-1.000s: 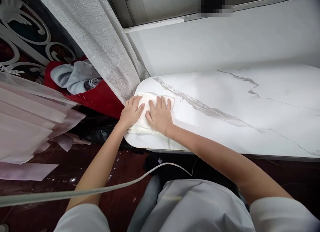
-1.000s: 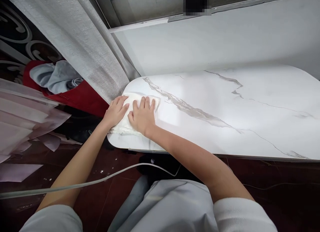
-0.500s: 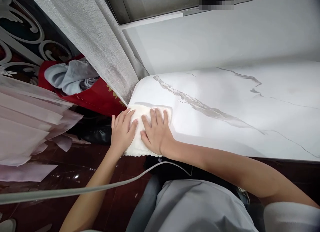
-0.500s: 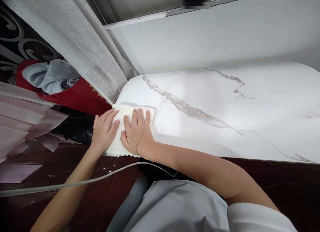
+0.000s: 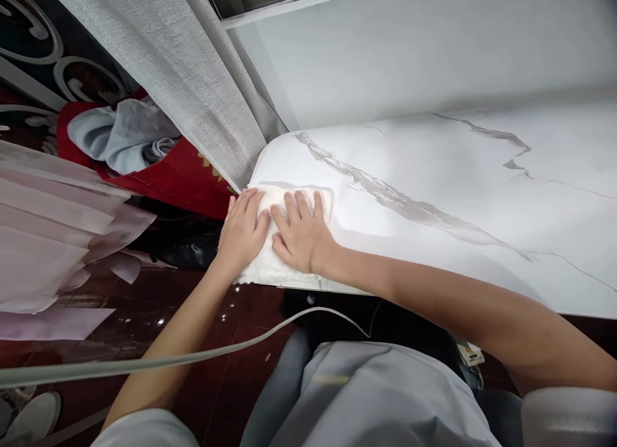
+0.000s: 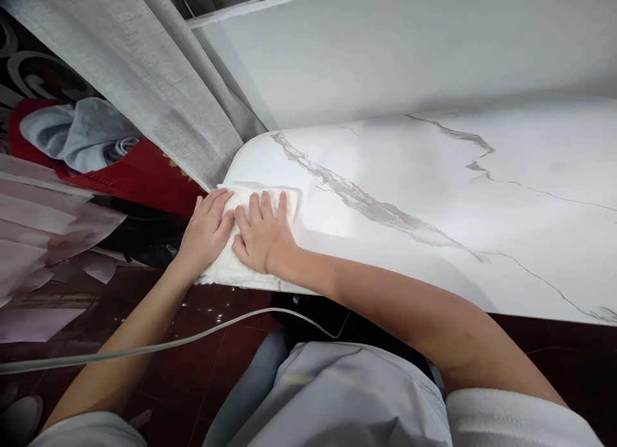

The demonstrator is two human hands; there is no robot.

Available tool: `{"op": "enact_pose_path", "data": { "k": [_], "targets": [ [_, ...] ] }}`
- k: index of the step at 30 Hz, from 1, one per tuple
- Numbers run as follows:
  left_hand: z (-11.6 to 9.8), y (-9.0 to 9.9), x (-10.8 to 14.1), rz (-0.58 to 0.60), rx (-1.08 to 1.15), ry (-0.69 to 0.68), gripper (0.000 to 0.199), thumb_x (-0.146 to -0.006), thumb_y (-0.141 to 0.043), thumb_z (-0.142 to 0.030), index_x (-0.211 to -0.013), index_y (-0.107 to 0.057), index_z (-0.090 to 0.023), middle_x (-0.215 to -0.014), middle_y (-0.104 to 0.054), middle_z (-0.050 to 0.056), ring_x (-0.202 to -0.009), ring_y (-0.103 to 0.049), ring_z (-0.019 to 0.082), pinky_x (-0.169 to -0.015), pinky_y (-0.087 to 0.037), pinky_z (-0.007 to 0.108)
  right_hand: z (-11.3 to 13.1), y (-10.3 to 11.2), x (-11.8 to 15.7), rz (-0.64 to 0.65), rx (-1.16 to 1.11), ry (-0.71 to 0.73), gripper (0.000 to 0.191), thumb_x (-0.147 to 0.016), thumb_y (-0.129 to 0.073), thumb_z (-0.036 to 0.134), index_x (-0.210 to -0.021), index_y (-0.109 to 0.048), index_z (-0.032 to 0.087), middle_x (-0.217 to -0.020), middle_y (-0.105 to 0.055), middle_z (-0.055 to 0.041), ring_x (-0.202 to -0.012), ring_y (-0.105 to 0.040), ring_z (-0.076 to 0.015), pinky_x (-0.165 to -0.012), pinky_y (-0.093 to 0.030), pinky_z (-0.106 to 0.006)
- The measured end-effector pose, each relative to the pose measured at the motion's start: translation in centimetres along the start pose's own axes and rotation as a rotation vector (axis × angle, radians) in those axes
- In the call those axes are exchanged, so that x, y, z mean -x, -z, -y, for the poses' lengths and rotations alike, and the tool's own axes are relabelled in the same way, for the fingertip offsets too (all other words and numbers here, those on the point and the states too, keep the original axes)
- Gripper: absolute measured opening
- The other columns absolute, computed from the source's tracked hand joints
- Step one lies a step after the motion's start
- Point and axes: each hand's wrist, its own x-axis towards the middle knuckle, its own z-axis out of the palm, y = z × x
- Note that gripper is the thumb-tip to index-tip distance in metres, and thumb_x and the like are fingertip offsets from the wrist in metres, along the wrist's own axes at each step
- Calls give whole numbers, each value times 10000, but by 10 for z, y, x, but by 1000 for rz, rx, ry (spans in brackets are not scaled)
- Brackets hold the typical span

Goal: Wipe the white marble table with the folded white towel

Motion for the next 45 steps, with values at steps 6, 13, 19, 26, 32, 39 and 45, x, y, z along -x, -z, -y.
{"op": "enact_pose_path", "data": {
  "k": [6, 13, 19, 26, 32, 39, 45],
  "targets": [
    [-5, -13, -43, -22, -24, 1, 499, -976, -290, -298, -1393, -512, -138, -1476, -540, 130, -1462, -385, 273, -1253, -207, 484, -31, -2, -27, -61, 38, -33, 564, -996, -368, 366, -1494, -436, 111, -1575, -352, -226, -1462, -284, -408, -1164, -131, -670],
    [1, -28, -103, -67, 4, -33, 456, -967, -315, -269, -1337, -558, -164, -1387, -605, 114, -1357, -504, 244, -1240, -240, 456, -68, -6, -70, -105, 37, -70, 524, -988, -354, 340, -1456, -476, 139, -1566, -380, -188, -1454, -298, -367, -1171, -135, -646],
    [8, -42, -148, -67, 61, -21, 468, -954, -335, -289, -1333, -576, -161, -1401, -600, 116, -1350, -504, 263, -1226, -260, 439, -92, -4, -99, -95, 34, -113, 520, -989, -346, 327, -1457, -468, 135, -1568, -373, -174, -1462, -284, -351, -1182, -121, -631],
    [7, -55, -188, -61, 112, 7, 462, -973, -351, -365, -1342, -578, -205, -1412, -590, 90, -1373, -473, 265, -1214, -278, 408, -124, 0, -124, -82, -22, -140, 513, -996, -335, 338, -1455, -462, 149, -1578, -370, -141, -1464, -276, -319, -1194, -80, -631],
    [1, -61, -218, -50, 85, 6, 450, -953, -370, -330, -1317, -594, -190, -1387, -606, 95, -1334, -508, 273, -1174, -338, 391, -148, 0, -142, -115, -47, -160, 496, -996, -334, 326, -1437, -474, 146, -1558, -389, -143, -1453, -290, -314, -1195, -80, -640],
    [-1, -72, -248, -18, 115, 26, 454, -957, -369, -356, -1335, -582, -222, -1353, -622, 74, -1353, -493, 303, -1177, -321, 440, -170, 0, -156, -182, -61, -183, 478, -990, -343, 305, -1410, -515, 156, -1525, -448, -136, -1417, -358, -307, -1183, -126, -642],
    [-8, -75, -258, 0, 44, -4, 450, -972, -350, -296, -1345, -582, -201, -1389, -609, 86, -1344, -498, 290, -1166, -332, 456, -173, -6, -157, -308, -46, -221, 589, -1013, -188, 369, -1355, -572, 81, -1437, -537, -166, -1376, -410, -301, -1169, -177, -572]
  ]
}}
